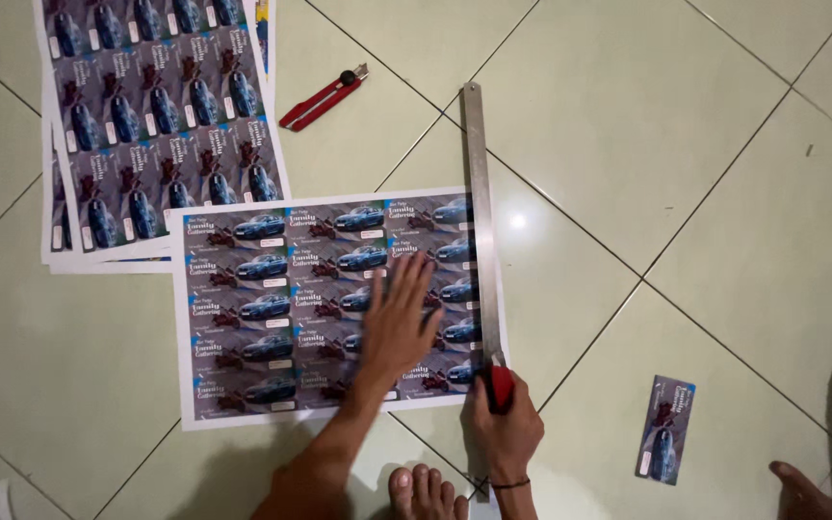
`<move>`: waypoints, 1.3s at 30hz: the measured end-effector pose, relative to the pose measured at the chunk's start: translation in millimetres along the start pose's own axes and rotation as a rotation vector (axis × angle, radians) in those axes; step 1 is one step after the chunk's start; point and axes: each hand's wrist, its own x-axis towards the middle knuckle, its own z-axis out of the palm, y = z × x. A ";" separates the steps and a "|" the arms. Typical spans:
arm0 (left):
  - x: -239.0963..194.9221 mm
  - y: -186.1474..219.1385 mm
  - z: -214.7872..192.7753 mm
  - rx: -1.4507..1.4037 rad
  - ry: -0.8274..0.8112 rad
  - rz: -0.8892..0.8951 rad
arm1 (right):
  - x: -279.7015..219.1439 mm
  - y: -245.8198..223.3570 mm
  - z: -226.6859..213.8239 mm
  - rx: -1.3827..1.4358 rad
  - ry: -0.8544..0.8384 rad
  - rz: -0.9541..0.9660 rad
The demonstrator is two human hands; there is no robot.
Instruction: The person uses a metal ruler and a red utility knife to cut a large sheet of printed paper into smaller rectangular sections. They align the ruler, cut along the edge, and then separate the cut pieces.
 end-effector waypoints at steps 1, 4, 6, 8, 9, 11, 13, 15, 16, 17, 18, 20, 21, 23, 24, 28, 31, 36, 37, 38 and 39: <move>7.8 7.0 7.8 -0.003 0.003 0.000 | 1.8 -6.4 -3.8 -0.002 0.003 -0.003; 27.2 19.7 22.2 0.020 0.106 0.011 | 10.1 -16.7 -5.7 0.043 0.051 -0.070; 33.4 19.6 22.3 0.175 0.172 0.016 | 20.0 -9.7 2.9 0.011 0.122 -0.259; 29.3 14.7 14.6 0.190 0.180 0.036 | 20.6 -16.1 2.7 0.035 0.139 -0.291; 27.3 11.7 9.7 0.206 0.185 0.054 | 20.7 -20.2 2.7 0.059 0.154 -0.321; 20.6 1.4 8.3 0.205 0.199 0.057 | 14.1 -18.3 7.7 0.065 0.102 -0.275; 15.5 -6.6 8.7 0.201 0.209 0.058 | 0.4 -28.0 3.7 0.067 0.047 -0.228; 14.8 -10.9 11.9 0.092 0.154 0.042 | -16.9 -48.1 -9.4 0.107 -0.023 -0.073; 21.9 -7.7 6.8 0.093 0.159 0.041 | -19.0 -46.2 -6.7 0.108 -0.021 -0.078; 29.1 -4.8 1.9 -0.007 0.155 0.056 | -21.1 -44.3 -3.6 0.088 0.003 -0.127; 35.7 -0.2 -2.2 -0.109 0.147 0.070 | -23.0 -41.2 -2.0 0.064 0.026 -0.173; 55.2 2.2 -5.4 -0.150 0.174 0.097 | -26.9 -39.9 0.5 0.083 0.114 -0.255; 65.7 3.6 -7.4 -0.187 0.197 0.126 | -28.0 -39.4 1.6 0.104 0.201 -0.333; 73.1 -2.7 -7.7 -0.157 0.188 0.150 | -27.7 -40.5 0.9 0.129 0.224 -0.327; 75.3 -6.8 -7.9 -0.121 0.164 0.174 | -29.4 -41.2 1.1 0.156 0.239 -0.309; 74.1 -5.7 -11.8 -0.133 0.180 0.184 | -30.9 -30.0 10.7 0.153 0.286 -0.370; 76.1 -7.7 -7.1 -0.107 0.133 0.160 | -37.5 -15.9 19.0 0.088 0.230 -0.336; 76.4 -15.2 -10.9 0.002 0.109 0.191 | -51.3 -20.5 8.1 0.265 0.241 -0.264; 76.0 -15.5 -10.2 -0.004 0.103 0.191 | -48.8 -9.5 12.2 0.258 0.239 -0.259; 75.5 -15.8 -10.2 0.003 0.126 0.209 | -47.2 0.8 15.8 0.232 0.232 -0.304; 75.0 -15.7 -10.6 0.010 0.149 0.226 | -45.9 11.1 18.7 0.206 0.225 -0.349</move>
